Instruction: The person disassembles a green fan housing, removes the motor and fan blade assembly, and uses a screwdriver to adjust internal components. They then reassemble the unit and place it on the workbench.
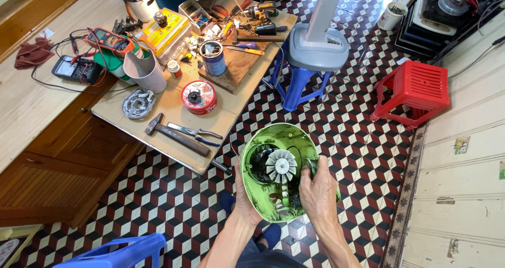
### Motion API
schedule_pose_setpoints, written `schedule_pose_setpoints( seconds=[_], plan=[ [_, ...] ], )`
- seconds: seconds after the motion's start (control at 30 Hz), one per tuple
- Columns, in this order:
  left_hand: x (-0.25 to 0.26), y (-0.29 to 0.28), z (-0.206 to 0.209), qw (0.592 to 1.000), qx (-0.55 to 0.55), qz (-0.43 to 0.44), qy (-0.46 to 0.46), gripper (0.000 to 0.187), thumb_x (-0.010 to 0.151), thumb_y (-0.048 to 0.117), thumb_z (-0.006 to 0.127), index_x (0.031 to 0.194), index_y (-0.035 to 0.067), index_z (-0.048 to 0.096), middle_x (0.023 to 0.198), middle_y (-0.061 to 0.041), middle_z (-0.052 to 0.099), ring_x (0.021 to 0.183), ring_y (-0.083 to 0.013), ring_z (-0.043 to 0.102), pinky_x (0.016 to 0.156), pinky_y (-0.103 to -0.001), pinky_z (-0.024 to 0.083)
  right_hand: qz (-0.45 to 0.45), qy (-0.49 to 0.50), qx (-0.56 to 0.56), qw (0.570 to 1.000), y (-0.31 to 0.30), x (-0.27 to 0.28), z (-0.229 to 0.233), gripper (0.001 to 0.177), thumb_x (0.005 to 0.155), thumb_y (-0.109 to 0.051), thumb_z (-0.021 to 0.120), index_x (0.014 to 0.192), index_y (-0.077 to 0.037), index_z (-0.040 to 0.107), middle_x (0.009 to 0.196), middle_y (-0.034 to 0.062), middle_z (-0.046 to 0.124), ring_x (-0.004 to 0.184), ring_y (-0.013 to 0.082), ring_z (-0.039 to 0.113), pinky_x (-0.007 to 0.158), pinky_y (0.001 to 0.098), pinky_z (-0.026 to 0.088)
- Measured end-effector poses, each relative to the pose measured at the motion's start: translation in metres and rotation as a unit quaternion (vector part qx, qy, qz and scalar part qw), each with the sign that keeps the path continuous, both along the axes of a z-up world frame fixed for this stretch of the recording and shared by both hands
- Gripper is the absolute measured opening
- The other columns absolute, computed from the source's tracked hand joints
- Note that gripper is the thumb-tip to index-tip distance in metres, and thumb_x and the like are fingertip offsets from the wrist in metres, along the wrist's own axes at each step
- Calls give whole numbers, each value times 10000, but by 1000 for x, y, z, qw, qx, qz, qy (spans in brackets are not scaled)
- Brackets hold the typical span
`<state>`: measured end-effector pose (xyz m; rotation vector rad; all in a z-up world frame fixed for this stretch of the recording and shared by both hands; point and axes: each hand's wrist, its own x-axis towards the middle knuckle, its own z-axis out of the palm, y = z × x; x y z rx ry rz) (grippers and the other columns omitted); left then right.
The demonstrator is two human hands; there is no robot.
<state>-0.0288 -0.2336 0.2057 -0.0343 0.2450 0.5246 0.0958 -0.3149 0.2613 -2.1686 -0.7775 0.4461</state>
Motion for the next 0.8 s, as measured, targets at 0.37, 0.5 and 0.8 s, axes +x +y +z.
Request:
schedule_pose_setpoints(
  seconds=[0.37, 0.5, 0.8],
  plan=[
    [2, -7, -23, 999, -28, -5, -30, 876, 813, 731, 609, 1438, 117, 568, 1403, -120, 616, 1242, -301, 606, 1015, -469, 554, -3, -48, 34, 998, 6, 3, 6, 159, 974, -100, 545, 1072, 7, 480, 693, 248, 669, 536, 370, 674, 474, 478, 476],
    [6, -11, -37, 999, -31, -8, -27, 821, 840, 702, 586, 1406, 108, 583, 1359, -126, 633, 1186, -301, 621, 968, -458, 566, -12, -53, 4, 999, 7, -2, 10, 147, 985, -86, 544, 1064, 16, 473, 724, 253, 676, 566, 385, 690, 491, 491, 495],
    [20, -6, -41, 999, -34, -29, 20, 728, 891, 650, 546, 1368, 103, 601, 1310, -117, 654, 1132, -284, 642, 933, -441, 577, 19, -114, 89, 989, 1, -20, 4, 267, 924, -1, 558, 1187, -7, 512, 852, 228, 687, 600, 325, 704, 514, 439, 546]
  ],
)
